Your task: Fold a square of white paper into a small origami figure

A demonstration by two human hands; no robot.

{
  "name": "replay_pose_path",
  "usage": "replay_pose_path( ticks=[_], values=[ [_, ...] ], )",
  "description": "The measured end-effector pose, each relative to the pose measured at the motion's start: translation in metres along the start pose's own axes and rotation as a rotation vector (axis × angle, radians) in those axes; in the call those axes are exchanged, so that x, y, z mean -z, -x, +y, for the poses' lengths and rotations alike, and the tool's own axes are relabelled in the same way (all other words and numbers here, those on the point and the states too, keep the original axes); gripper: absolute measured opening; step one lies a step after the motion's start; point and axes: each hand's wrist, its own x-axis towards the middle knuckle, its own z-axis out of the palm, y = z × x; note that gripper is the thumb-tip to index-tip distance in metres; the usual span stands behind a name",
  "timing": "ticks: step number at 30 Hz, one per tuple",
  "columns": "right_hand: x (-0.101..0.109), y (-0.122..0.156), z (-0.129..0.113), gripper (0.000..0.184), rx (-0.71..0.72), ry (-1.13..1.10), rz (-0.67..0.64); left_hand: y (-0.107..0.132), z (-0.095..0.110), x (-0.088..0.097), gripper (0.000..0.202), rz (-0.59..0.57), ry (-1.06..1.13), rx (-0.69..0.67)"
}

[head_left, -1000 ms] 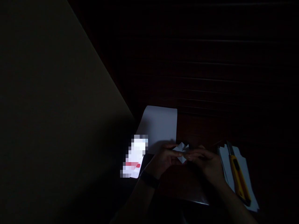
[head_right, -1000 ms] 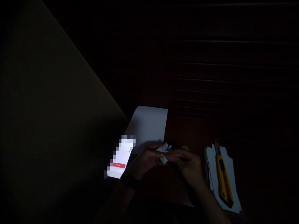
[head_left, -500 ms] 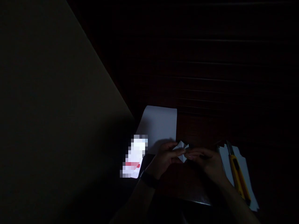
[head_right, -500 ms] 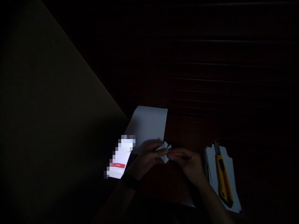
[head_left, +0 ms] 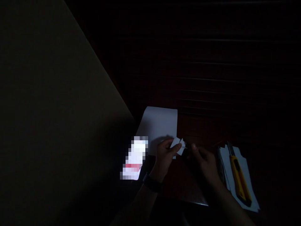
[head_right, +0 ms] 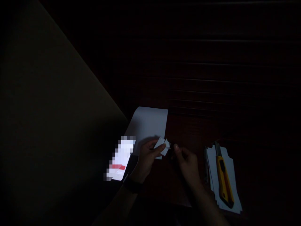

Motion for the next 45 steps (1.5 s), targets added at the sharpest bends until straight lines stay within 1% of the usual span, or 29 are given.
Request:
replay_pose_path(
  ticks=[2, 6, 9, 17, 23, 31, 36, 40, 45],
  values=[
    [-0.003, -0.001, 0.002, 0.037, -0.031, -0.023, -0.048, -0.001, -0.003, -0.002, 0.027, 0.017, -0.046, -0.046],
    [-0.006, -0.004, 0.006, 0.029, -0.038, -0.028, -0.078, -0.001, -0.007, -0.005, 0.023, -0.003, -0.086, -0.095],
    [-0.007, -0.005, 0.006, 0.029, -0.018, -0.030, -0.095, 0.000, -0.007, -0.005, 0.023, 0.004, -0.083, -0.076],
    [-0.011, -0.004, 0.005, 0.024, 0.054, 0.013, -0.046, 0.004, -0.007, -0.006, 0.027, -0.018, 0.002, -0.032],
    [-0.012, -0.003, 0.007, 0.026, 0.045, 0.089, -0.009, 0.005, -0.010, -0.007, 0.028, -0.029, 0.042, -0.040],
    [-0.013, -0.003, 0.009, 0.030, 0.004, 0.138, -0.044, 0.003, -0.019, -0.005, 0.030, -0.006, 0.001, 0.038],
    [-0.013, -0.005, 0.008, 0.028, 0.021, 0.177, -0.054, 0.003, -0.020, -0.005, 0.028, 0.016, -0.010, 0.014],
    [-0.013, -0.004, 0.007, 0.026, 0.041, 0.193, -0.056, 0.003, -0.020, -0.006, 0.026, -0.006, -0.009, -0.010],
    [-0.014, -0.003, 0.012, 0.023, 0.065, 0.207, -0.039, 0.004, -0.016, -0.006, 0.026, -0.036, 0.000, 0.003]
  ],
)
